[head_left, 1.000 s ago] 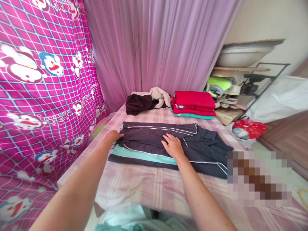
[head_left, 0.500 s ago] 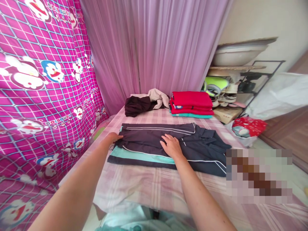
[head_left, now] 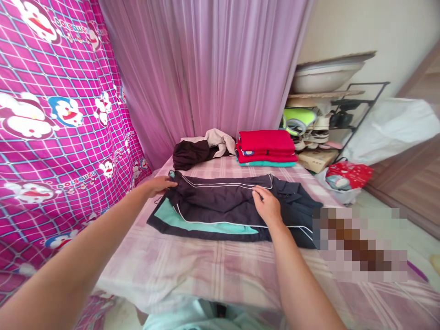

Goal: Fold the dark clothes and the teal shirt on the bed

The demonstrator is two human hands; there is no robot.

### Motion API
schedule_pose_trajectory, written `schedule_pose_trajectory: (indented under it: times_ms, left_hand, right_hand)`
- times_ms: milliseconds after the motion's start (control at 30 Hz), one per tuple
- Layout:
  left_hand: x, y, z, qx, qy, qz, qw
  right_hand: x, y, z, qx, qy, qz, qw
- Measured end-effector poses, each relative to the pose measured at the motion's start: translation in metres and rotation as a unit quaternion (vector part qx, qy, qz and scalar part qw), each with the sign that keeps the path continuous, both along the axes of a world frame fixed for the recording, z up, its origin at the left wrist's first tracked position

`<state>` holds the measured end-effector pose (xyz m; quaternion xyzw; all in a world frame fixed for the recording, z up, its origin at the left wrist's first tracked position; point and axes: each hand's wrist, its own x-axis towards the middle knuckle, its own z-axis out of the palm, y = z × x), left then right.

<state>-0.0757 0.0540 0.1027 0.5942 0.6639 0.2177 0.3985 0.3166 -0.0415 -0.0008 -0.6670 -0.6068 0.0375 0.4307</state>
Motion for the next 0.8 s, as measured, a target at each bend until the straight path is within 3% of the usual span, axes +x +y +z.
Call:
schedule_pose_trajectory:
  times_ms: [200,400,500,633,800]
  left_hand:
    - [0.079,0.013,0.036,-0.013,0.043,-0.052,0.998]
    - [0.159,0.023,0.042,-0.025,0.061,-0.090,0.994]
    - [0.196,0.021,0.029,-0.028,0.062,-0.102,0.992]
    - [0.239,0.007,-0.006,-0.041,0.074,-0.115,0.990]
    - [0.269,-0.004,-0.044,-0.047,0.105,-0.128,0.985]
  right_hand:
    - [0.017,-0.010,-0.007,-0.044,0.048,-0.032,0.997]
    - [0.013,-0.009,-0.008,-0.002,0.062,-0.033,0.998]
    - [0.016,-0.008,-0.010,0.030,0.073,-0.042,0.996]
    - [0.023,-0.009,-0.009,0.048,0.095,-0.065,0.992]
    - [0.026,-0.010,-0.005,0.045,0.107,-0.076,0.990]
